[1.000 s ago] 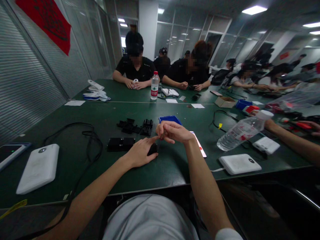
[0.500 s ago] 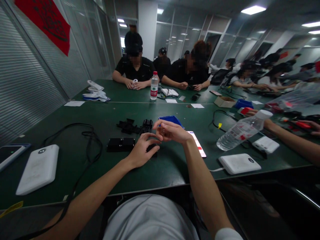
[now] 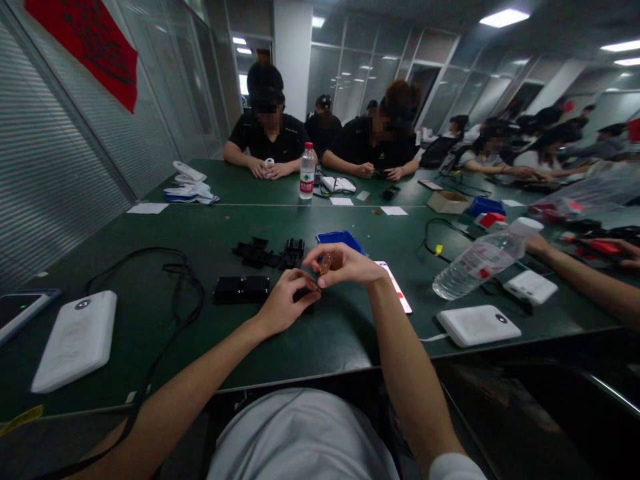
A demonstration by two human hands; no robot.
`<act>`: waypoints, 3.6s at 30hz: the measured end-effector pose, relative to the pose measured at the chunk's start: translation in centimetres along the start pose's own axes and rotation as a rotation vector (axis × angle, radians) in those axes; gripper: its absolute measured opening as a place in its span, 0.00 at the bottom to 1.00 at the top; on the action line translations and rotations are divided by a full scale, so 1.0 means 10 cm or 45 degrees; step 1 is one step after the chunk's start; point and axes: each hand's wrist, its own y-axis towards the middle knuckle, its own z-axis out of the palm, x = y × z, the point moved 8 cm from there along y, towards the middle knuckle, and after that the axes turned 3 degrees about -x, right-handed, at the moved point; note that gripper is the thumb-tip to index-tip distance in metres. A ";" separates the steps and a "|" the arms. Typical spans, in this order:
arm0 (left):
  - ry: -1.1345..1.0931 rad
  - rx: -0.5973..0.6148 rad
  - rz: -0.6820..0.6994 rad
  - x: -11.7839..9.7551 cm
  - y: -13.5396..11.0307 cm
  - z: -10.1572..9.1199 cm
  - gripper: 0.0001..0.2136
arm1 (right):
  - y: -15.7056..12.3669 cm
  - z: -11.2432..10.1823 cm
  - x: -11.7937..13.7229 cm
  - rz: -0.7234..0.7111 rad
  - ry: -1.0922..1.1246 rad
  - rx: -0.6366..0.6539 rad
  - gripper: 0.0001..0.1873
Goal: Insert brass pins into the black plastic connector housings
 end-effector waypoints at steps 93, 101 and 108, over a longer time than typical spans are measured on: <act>-0.040 -0.026 -0.070 -0.01 -0.01 -0.06 0.08 | -0.01 0.02 -0.16 0.132 -0.021 0.157 0.28; -0.011 -0.059 0.001 -0.01 -0.01 -0.06 0.06 | -0.01 0.00 -0.13 0.087 0.011 0.141 0.33; 0.032 -0.067 0.051 -0.03 0.00 -0.06 0.06 | 0.00 0.02 -0.12 0.070 -0.021 0.103 0.32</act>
